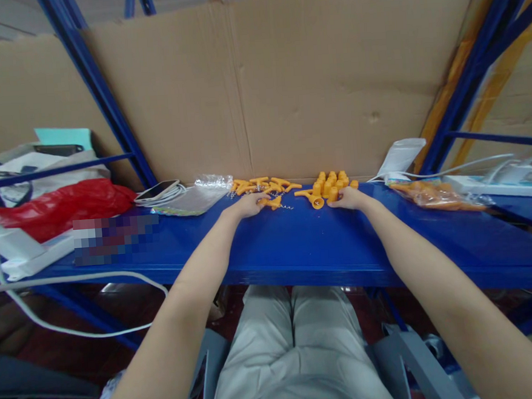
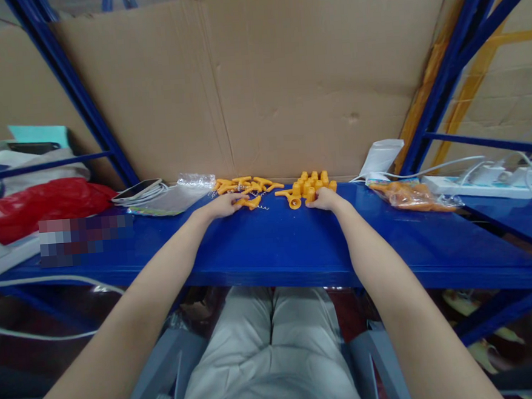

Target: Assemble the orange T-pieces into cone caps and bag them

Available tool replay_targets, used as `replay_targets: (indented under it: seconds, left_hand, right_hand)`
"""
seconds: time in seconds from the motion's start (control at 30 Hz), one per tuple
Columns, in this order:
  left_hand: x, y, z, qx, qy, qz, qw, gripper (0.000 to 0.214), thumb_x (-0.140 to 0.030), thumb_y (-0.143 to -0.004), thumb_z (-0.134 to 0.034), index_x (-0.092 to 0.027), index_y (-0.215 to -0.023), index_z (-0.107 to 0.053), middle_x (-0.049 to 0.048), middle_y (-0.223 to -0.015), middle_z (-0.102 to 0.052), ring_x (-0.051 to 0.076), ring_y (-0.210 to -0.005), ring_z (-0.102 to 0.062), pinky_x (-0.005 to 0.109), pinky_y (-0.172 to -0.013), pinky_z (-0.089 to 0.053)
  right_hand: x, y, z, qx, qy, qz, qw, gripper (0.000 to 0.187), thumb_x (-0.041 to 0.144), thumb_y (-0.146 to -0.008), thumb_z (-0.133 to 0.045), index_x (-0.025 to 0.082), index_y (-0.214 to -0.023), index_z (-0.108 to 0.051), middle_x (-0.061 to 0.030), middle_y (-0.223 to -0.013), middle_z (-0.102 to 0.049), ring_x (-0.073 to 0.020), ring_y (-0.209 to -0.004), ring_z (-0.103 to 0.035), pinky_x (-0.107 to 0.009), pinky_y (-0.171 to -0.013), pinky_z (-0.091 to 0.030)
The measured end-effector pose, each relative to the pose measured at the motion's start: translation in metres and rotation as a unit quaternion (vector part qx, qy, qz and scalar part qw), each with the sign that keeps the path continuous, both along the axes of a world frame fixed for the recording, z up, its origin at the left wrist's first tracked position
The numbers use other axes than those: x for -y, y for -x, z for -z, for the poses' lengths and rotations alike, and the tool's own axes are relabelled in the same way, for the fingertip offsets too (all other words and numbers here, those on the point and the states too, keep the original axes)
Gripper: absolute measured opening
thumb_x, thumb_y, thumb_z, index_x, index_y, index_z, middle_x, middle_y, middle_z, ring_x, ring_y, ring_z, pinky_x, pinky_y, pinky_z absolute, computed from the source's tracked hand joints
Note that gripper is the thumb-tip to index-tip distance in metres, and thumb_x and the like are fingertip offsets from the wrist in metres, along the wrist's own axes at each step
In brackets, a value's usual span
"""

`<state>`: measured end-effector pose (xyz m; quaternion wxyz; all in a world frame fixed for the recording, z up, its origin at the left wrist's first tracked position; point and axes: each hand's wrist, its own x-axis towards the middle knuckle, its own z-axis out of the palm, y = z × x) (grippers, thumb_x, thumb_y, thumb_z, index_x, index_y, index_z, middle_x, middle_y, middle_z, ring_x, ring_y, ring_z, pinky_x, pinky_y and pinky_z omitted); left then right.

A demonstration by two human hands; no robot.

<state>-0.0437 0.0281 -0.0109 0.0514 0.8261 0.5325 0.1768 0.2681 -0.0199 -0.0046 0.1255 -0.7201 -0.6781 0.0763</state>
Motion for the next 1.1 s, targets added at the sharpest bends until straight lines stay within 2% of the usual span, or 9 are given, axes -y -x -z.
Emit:
replay_targets:
  seconds: [0.2,0.33,0.47,0.6,0.87,1.1]
  left_hand:
    - [0.003,-0.004,0.000,0.006,-0.029,-0.004,1.000,0.038,-0.017,-0.079,-0.055,-0.021,-0.111,-0.075,0.0022,-0.079,-0.073,0.019,-0.076,-0.069,0.025,-0.076,-0.054]
    - [0.005,-0.005,0.000,0.030,-0.058,-0.004,0.998,0.036,-0.018,-0.077,-0.056,-0.018,-0.109,-0.074,0.0029,-0.079,-0.073,0.020,-0.079,-0.070,0.027,-0.080,-0.054]
    - [0.007,-0.006,-0.003,0.046,-0.059,0.006,0.997,0.037,-0.019,-0.079,-0.058,-0.017,-0.114,-0.071,0.0032,-0.084,-0.074,0.020,-0.084,-0.071,0.028,-0.083,-0.054]
    - [0.006,-0.008,-0.003,0.077,-0.065,0.016,0.995,0.039,-0.019,-0.080,-0.061,-0.016,-0.118,-0.068,0.0036,-0.087,-0.075,0.020,-0.086,-0.071,0.028,-0.084,-0.055]
    - [0.004,-0.009,0.000,0.110,-0.057,0.034,0.992,0.035,-0.016,-0.078,-0.066,-0.013,-0.113,-0.069,0.0063,-0.087,-0.075,0.021,-0.082,-0.070,0.031,-0.082,-0.054]
    - [0.003,-0.008,0.000,0.116,-0.065,0.039,0.990,0.032,-0.012,-0.075,-0.067,-0.012,-0.107,-0.068,0.0076,-0.089,-0.074,0.021,-0.078,-0.069,0.033,-0.081,-0.053]
  right_hand:
    - [0.002,0.004,-0.002,0.010,-0.022,0.026,0.999,0.023,0.032,-0.082,-0.068,0.015,-0.098,-0.067,-0.0105,-0.094,-0.070,-0.0299,-0.097,-0.068,-0.035,-0.083,-0.052]
    - [0.003,0.006,-0.006,0.018,-0.054,0.039,0.998,0.032,0.022,-0.079,-0.068,0.014,-0.109,-0.059,-0.0106,-0.101,-0.069,-0.0272,-0.099,-0.067,-0.032,-0.081,-0.050]
    - [0.008,0.012,-0.012,-0.021,-0.096,0.005,0.995,0.034,0.014,-0.079,-0.066,0.013,-0.111,-0.055,-0.0122,-0.106,-0.068,-0.0239,-0.098,-0.065,-0.029,-0.080,-0.047]
    - [0.009,0.021,-0.013,-0.096,-0.126,-0.050,0.986,0.031,0.014,-0.074,-0.068,0.018,-0.103,-0.056,-0.0074,-0.107,-0.067,-0.0200,-0.093,-0.065,-0.030,-0.081,-0.049]
    - [-0.007,0.026,-0.001,-0.273,-0.121,-0.138,0.944,0.031,0.009,-0.071,-0.071,0.019,-0.095,-0.055,-0.0059,-0.099,-0.070,-0.0185,-0.096,-0.068,-0.034,-0.089,-0.053]
    - [-0.023,0.012,0.014,-0.244,-0.155,-0.189,0.938,0.029,0.015,-0.070,-0.076,0.021,-0.093,-0.059,-0.0053,-0.092,-0.068,-0.0225,-0.084,-0.068,-0.044,-0.081,-0.057]
